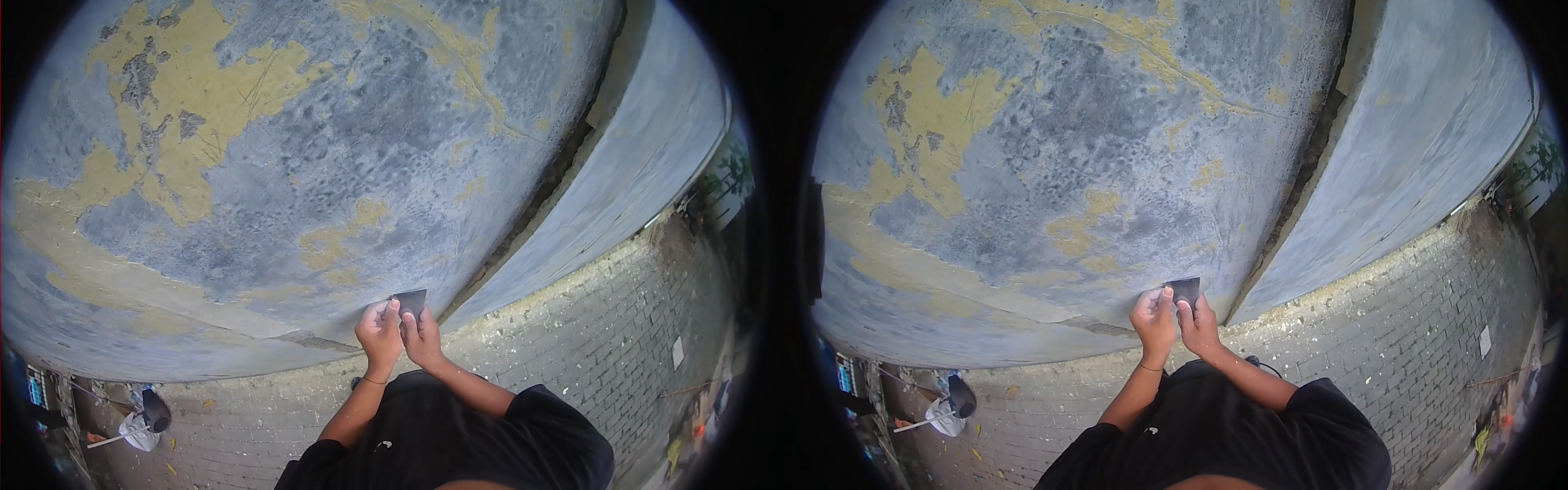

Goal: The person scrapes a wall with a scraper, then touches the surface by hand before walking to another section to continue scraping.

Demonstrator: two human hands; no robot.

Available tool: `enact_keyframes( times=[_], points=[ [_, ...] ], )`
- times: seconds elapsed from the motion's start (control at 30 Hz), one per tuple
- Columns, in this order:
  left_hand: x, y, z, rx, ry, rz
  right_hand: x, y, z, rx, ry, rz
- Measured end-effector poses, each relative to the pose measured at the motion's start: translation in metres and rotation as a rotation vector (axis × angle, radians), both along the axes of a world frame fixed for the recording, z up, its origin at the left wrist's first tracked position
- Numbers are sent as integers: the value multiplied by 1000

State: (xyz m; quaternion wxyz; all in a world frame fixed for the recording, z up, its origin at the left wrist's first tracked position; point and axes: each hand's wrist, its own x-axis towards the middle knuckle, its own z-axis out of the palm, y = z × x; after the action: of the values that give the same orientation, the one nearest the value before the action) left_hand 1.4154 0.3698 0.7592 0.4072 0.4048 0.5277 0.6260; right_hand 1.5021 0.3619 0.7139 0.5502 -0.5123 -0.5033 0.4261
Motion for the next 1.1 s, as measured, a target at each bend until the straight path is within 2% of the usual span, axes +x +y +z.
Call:
enact_keyframes(
  times=[0.2,0.27,0.47,0.57,0.67,0.8,0.87,0.97,1.1],
  points=[
    [-2,1,-13,15,7,-11,1,5,5,44,2,-2],
    [-7,-3,-13,7,116,-37,2,4,-2,45,-62,10],
    [-4,0,-6,45,82,-24,0,2,10,42,-11,-15],
    [-3,3,-15,34,24,-30,2,5,3,59,-85,-10],
    [-1,3,-11,78,104,9,-3,4,9,51,13,-24],
    [-1,-3,-10,16,70,-35,-1,0,5,22,-3,-19],
    [2,1,-13,27,23,-4,-3,8,3,141,-83,-59],
    [1,1,-9,67,67,-2,-6,4,19,139,-25,-71],
    [2,0,-18,45,26,5,0,3,2,97,-67,-26]
  ],
)
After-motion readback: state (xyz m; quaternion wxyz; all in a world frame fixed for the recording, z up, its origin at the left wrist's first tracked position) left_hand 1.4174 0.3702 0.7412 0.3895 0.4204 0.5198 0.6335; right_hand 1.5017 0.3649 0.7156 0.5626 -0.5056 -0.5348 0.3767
